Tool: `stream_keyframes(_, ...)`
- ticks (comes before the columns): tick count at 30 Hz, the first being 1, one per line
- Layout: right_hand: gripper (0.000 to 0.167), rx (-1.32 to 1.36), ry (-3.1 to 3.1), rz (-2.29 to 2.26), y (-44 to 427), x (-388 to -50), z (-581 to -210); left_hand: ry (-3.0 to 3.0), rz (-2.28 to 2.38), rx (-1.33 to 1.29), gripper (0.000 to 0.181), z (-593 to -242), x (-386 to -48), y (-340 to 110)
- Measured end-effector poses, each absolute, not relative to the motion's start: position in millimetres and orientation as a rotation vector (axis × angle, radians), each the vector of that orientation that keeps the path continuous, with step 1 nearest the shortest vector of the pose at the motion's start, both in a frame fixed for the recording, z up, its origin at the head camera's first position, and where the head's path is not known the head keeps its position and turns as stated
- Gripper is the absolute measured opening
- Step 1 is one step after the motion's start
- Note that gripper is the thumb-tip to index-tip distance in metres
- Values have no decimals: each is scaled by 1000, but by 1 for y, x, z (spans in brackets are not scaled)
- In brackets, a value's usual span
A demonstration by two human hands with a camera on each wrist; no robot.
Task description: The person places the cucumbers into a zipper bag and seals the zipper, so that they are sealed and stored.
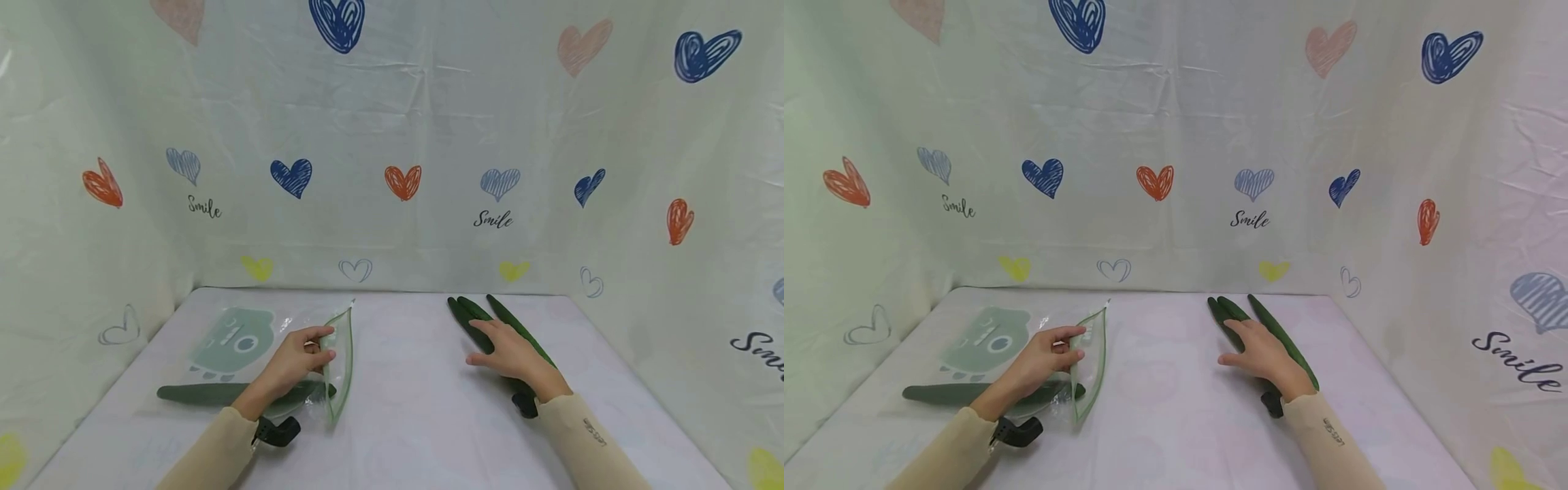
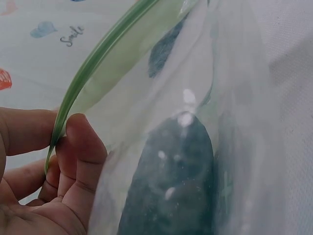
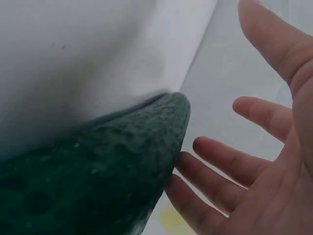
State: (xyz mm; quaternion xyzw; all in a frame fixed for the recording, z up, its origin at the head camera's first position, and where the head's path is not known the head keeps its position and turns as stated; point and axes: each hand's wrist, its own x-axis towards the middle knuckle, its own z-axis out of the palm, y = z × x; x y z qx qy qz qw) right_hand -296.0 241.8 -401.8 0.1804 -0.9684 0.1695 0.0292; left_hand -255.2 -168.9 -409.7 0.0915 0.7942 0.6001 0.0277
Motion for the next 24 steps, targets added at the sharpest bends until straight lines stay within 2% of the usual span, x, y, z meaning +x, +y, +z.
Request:
stream_keyframes(6, 84, 516, -3034, 541, 247, -295, -407, 2445, 1853, 277, 53, -412, -255, -169)
stream_keyframes(17, 71, 429, -3042, 490, 245, -298, -403, 2434, 1864, 304, 53, -414, -255, -170)
stream_keyframes(24, 70, 451, -3095, 463, 248, -295, -400, 2439, 1860, 314, 53, -412, -256, -171)
